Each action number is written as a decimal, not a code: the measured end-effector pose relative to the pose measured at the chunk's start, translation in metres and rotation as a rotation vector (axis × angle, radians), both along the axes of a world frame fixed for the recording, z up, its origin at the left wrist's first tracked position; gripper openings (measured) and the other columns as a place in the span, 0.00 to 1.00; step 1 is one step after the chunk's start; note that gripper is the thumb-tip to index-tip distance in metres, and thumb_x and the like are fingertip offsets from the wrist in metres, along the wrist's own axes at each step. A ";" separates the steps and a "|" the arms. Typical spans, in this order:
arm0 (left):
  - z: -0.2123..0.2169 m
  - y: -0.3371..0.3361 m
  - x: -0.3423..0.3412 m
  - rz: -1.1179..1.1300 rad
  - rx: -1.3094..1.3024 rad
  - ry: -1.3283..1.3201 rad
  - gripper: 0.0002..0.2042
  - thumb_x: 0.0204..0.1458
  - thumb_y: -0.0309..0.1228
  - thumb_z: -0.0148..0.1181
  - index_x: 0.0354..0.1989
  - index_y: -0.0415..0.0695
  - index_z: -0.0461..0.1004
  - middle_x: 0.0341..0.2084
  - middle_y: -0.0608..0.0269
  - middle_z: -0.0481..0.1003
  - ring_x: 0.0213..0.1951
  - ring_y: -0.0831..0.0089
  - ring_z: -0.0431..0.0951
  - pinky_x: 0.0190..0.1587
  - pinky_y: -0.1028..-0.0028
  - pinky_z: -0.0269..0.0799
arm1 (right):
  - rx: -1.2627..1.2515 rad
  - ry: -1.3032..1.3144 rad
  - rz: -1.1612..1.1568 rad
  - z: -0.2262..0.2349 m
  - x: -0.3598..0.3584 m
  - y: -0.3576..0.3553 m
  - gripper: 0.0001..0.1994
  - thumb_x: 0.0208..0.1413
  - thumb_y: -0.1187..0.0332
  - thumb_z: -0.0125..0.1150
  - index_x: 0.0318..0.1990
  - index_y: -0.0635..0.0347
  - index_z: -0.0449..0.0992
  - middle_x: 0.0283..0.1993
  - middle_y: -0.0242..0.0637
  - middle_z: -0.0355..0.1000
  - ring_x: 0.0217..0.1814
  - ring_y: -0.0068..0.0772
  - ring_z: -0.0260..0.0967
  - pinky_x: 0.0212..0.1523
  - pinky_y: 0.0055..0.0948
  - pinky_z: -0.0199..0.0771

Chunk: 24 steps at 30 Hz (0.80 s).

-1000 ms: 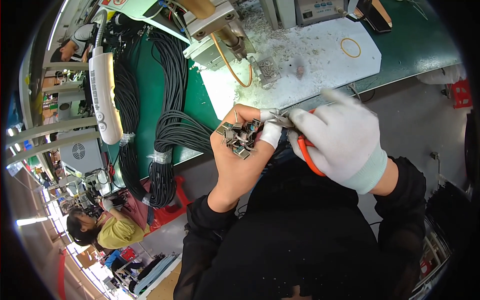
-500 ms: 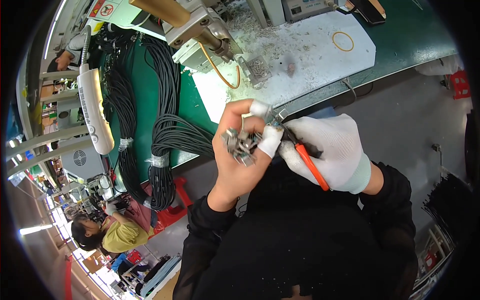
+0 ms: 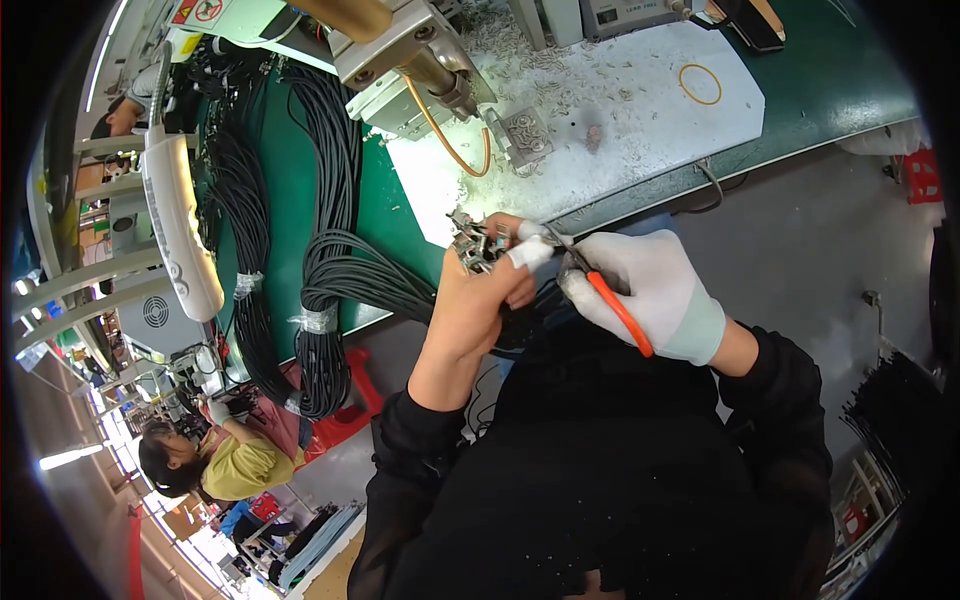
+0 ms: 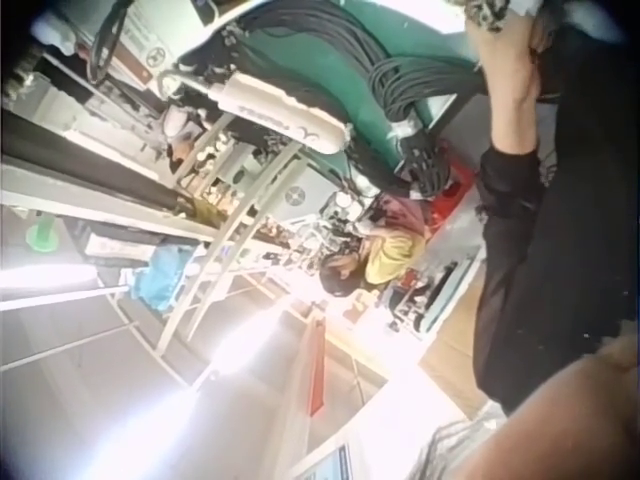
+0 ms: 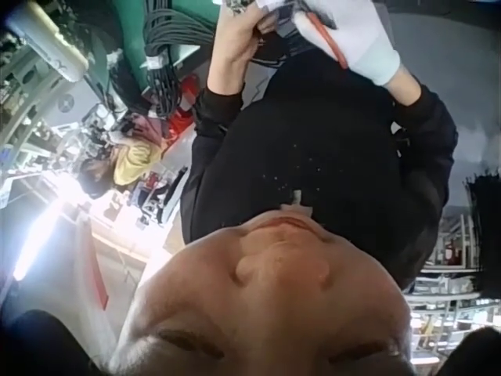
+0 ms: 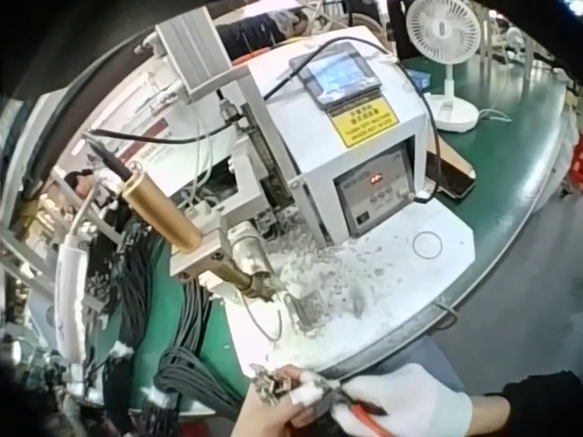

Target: The person uses shears to trim the ends of wires on a bundle of connectors, processing them one by one and placing the finished pieces on the workbench.

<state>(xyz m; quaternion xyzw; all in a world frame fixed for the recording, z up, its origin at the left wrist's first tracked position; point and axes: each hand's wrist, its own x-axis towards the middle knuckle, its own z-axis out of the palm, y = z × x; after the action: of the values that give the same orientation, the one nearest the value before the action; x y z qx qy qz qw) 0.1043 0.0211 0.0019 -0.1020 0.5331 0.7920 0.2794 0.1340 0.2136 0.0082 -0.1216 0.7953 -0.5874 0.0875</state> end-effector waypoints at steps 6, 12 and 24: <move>-0.009 -0.012 -0.037 0.370 0.071 -0.045 0.04 0.51 0.21 0.57 0.34 0.40 0.70 0.19 0.69 0.66 0.19 0.79 0.62 0.23 0.77 0.59 | -0.113 -0.396 -0.086 0.005 -0.054 0.005 0.13 0.56 0.63 0.55 0.26 0.65 0.71 0.16 0.35 0.67 0.12 0.22 0.62 0.16 0.21 0.62; -0.024 -0.015 -0.074 0.102 0.058 0.116 0.04 0.52 0.22 0.57 0.35 0.40 0.71 0.26 0.66 0.69 0.26 0.78 0.66 0.28 0.76 0.64 | -0.199 -0.307 0.053 -0.021 -0.121 -0.005 0.15 0.56 0.62 0.56 0.24 0.66 0.70 0.15 0.34 0.68 0.13 0.23 0.67 0.15 0.20 0.65; -0.005 -0.031 -0.099 -0.189 -0.598 0.275 0.10 0.49 0.23 0.61 0.40 0.38 0.74 0.32 0.63 0.75 0.30 0.77 0.73 0.35 0.75 0.72 | -0.224 -0.363 0.114 -0.019 -0.135 -0.008 0.14 0.53 0.65 0.57 0.22 0.66 0.69 0.14 0.35 0.67 0.14 0.22 0.68 0.14 0.21 0.65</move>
<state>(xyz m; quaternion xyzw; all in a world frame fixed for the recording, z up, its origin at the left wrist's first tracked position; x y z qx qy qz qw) 0.0053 -0.0101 -0.0028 -0.0218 0.7815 0.5777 0.2347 -0.0012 0.2054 -0.0112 -0.0675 0.6882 -0.6783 0.2484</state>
